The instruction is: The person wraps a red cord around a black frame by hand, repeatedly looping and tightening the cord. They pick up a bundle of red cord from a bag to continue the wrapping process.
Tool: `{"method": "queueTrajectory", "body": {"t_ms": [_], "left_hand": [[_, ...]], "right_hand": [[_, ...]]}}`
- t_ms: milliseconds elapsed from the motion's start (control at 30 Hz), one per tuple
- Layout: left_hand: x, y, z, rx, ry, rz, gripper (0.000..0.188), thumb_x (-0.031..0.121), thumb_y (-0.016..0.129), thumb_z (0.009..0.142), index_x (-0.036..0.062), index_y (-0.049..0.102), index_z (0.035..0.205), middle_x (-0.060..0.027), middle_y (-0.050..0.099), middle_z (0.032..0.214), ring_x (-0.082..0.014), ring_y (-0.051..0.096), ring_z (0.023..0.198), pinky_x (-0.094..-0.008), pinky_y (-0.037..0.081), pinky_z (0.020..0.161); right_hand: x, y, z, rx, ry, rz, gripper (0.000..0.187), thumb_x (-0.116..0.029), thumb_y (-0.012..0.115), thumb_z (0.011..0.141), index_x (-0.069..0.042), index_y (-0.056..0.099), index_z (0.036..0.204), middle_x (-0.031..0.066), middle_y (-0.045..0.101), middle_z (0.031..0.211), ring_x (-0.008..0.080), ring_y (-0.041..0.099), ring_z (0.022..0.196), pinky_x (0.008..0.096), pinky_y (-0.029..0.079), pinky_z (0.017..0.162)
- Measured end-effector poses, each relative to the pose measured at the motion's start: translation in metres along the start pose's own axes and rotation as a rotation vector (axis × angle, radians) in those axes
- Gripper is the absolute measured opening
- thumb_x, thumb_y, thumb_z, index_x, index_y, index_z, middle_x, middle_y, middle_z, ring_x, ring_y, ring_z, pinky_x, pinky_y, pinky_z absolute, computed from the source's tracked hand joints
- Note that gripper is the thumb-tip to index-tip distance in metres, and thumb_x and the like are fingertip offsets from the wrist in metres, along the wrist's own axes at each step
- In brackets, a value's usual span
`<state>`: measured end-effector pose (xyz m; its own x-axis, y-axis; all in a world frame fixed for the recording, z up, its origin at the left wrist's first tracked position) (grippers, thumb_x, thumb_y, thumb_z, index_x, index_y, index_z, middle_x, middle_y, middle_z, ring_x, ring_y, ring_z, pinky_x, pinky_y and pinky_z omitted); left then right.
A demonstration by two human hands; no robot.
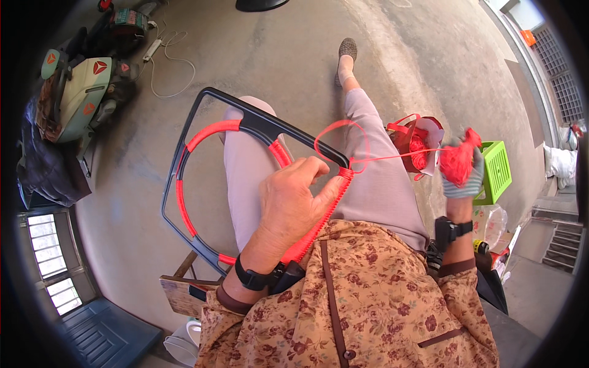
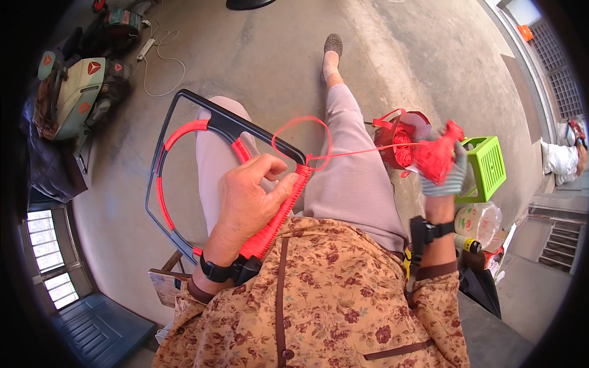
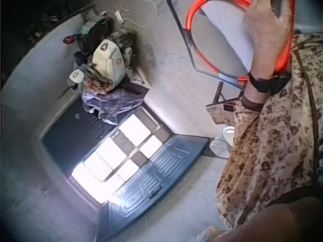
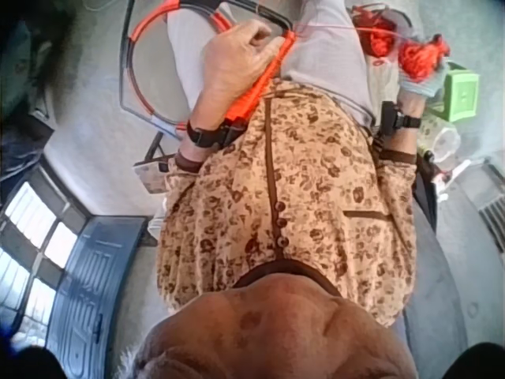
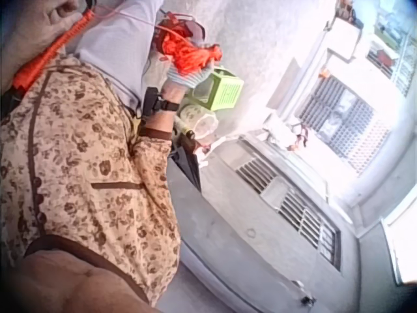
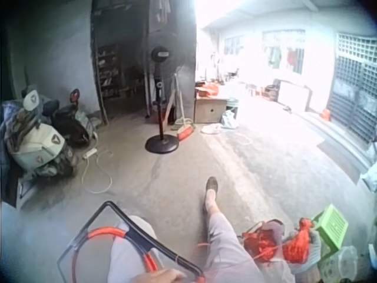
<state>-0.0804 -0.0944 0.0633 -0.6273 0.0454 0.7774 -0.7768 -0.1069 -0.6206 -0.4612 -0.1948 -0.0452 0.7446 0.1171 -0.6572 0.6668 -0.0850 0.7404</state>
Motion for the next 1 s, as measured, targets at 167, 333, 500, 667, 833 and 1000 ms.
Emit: {"method": "queueTrajectory", "body": {"t_ms": [167,333,500,667,833,1000], "left_hand": [[0.009,0.002,0.001,-0.029,0.048,0.131,0.022,0.022,0.074,0.080,0.0039,0.063,0.082,-0.0092,0.065,0.075,-0.0247,0.065,0.067,-0.0325,0.048,0.057],[0.012,0.019,0.000,-0.093,0.065,0.049,0.019,0.017,0.068,0.086,0.0002,0.061,0.093,-0.0148,0.065,0.076,-0.0240,0.066,0.066,-0.0334,0.049,0.058],[-0.008,0.043,-0.008,-0.262,-0.103,-0.221,0.022,0.017,0.059,0.094,-0.0032,0.055,0.104,-0.0131,0.066,0.085,-0.0173,0.065,0.071,-0.0312,0.051,0.060],[-0.017,0.065,-0.015,-0.358,-0.375,-0.925,0.022,0.018,0.050,0.099,-0.0013,0.054,0.108,-0.0069,0.064,0.091,-0.0122,0.061,0.069,-0.0253,0.051,0.059],[-0.022,0.069,-0.016,-0.372,-0.568,-1.063,0.021,0.020,0.046,0.101,0.0022,0.056,0.105,-0.0050,0.063,0.083,-0.0050,0.055,0.060,-0.0186,0.045,0.052],[-0.027,0.075,-0.018,-0.376,-0.577,-1.067,0.022,0.021,0.046,0.101,0.0019,0.056,0.103,-0.0042,0.062,0.079,-0.0035,0.052,0.055,-0.0160,0.041,0.046]], "right_hand": [[-0.099,-0.170,-0.043,0.286,-0.167,-0.062,0.038,-0.033,0.052,0.093,-0.006,0.055,0.119,0.0120,0.064,0.103,0.0270,0.062,0.090,0.0423,0.051,0.085],[-0.075,-0.178,-0.041,0.215,-0.065,-0.052,0.033,-0.025,0.070,0.085,-0.009,0.056,0.110,0.0050,0.062,0.090,0.0170,0.061,0.078,0.0355,0.053,0.071],[0.066,0.068,-0.031,0.036,0.296,-0.753,0.018,-0.015,0.064,0.084,-0.001,0.065,0.095,0.0079,0.064,0.075,0.0165,0.063,0.068,0.0307,0.055,0.063],[0.135,0.176,-0.050,-0.412,0.380,-0.960,0.023,-0.011,0.069,0.083,0.001,0.063,0.103,0.0040,0.066,0.085,0.0111,0.061,0.076,0.0253,0.051,0.071],[0.129,0.192,-0.052,-0.544,0.211,-1.256,0.020,-0.006,0.070,0.082,-0.002,0.065,0.101,0.0039,0.067,0.087,0.0117,0.062,0.080,0.0260,0.051,0.074],[0.108,0.203,-0.059,-0.627,-0.160,-1.225,0.024,-0.002,0.073,0.076,-0.004,0.067,0.099,0.0045,0.067,0.085,0.0141,0.063,0.078,0.0281,0.051,0.073]]}}
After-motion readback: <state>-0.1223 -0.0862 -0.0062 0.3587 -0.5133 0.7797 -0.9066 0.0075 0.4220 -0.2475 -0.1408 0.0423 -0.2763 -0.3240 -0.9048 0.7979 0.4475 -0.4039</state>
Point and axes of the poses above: each hand's wrist, its own z-axis towards the middle knuckle, its own y-axis out of the palm, x = y × z, the point moved 9 cm from there along z, towards the middle knuckle
